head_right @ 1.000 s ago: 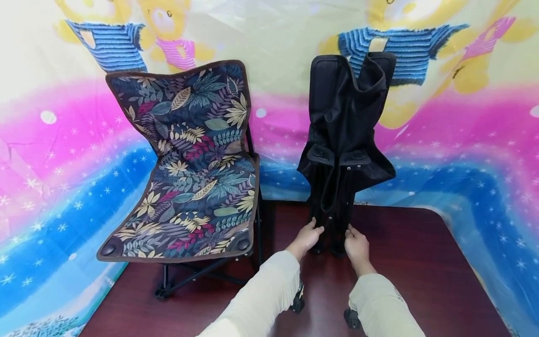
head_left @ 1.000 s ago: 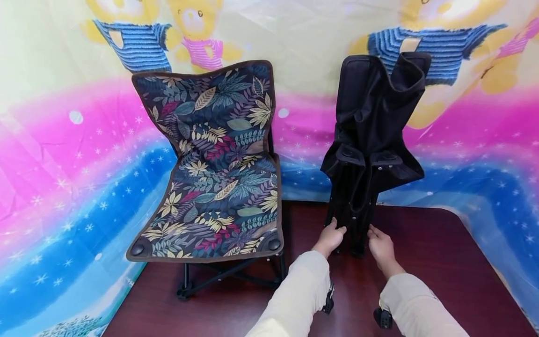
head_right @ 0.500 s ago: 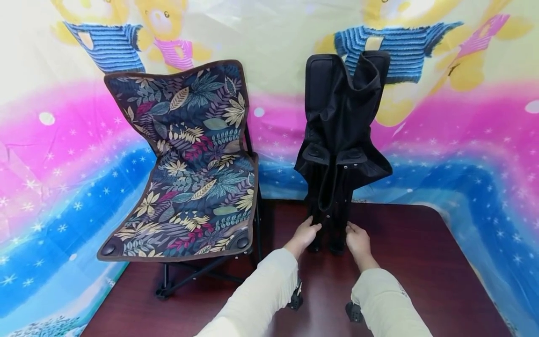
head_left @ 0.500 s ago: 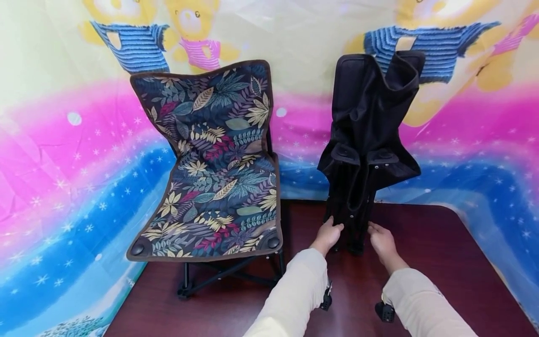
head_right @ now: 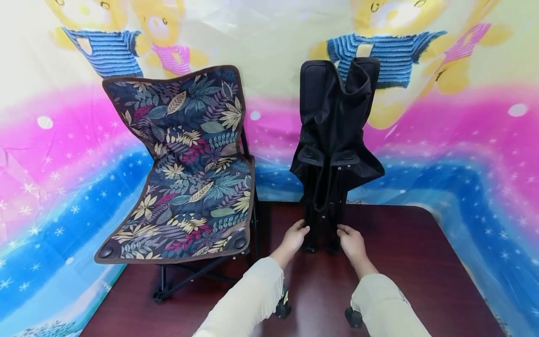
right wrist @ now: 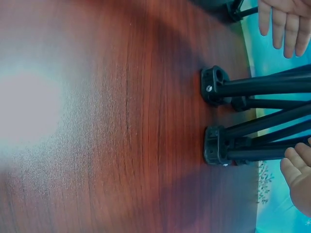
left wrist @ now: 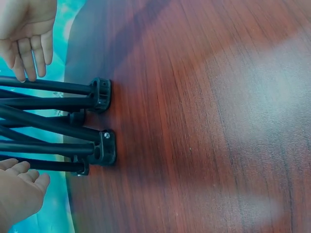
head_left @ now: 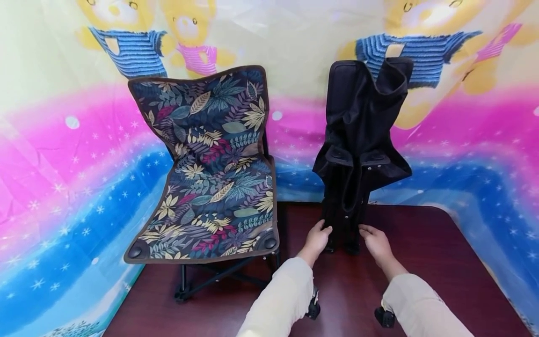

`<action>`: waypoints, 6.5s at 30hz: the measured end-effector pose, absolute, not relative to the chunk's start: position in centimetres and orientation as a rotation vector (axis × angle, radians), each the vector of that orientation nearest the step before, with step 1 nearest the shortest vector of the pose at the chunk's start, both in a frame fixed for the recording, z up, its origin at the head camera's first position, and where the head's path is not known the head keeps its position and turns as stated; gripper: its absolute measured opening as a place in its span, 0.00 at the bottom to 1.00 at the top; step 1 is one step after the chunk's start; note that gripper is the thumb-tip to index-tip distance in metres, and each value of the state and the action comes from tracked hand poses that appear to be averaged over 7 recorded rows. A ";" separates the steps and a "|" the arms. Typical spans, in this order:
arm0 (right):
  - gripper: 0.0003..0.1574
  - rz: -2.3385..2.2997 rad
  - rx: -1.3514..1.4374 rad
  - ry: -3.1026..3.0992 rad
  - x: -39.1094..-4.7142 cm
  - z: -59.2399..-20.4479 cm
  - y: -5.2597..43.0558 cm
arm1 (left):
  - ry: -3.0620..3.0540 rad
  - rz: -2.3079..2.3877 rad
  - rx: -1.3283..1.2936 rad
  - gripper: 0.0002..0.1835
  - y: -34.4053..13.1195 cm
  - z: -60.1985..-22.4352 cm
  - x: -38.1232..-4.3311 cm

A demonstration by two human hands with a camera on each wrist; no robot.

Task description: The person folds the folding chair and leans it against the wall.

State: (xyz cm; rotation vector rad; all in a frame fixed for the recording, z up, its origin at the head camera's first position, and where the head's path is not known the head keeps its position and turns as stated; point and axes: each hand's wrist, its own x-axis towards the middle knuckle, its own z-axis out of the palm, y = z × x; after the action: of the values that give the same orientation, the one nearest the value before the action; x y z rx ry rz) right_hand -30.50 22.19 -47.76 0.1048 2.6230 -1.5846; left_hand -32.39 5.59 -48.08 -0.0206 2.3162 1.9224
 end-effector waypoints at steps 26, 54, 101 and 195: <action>0.37 -1.804 -0.003 2.589 -26.4 -44.8 21.9 | 2.109 2.211 0.218 0.25 2.7 -43.4 -27.9; 0.33 -1.748 -0.122 2.659 -24.0 -42.4 19.2 | 2.929 1.534 0.904 0.27 -1.3 -36.7 -20.1; 0.33 -1.497 -1.075 3.041 -21.8 -41.1 9.8 | 3.373 0.702 0.435 0.38 -15.1 -39.7 -18.4; 0.19 -1.232 -2.245 2.964 -25.3 -41.7 5.9 | 4.026 0.726 0.262 0.28 -31.9 -42.5 -17.8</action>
State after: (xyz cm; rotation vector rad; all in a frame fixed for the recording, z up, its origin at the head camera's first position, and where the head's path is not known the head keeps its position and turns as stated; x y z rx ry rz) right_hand -25.32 5.94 -41.69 -2.2445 2.9644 -1.2325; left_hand -17.82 -31.91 -42.48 0.2620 4.0261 0.7256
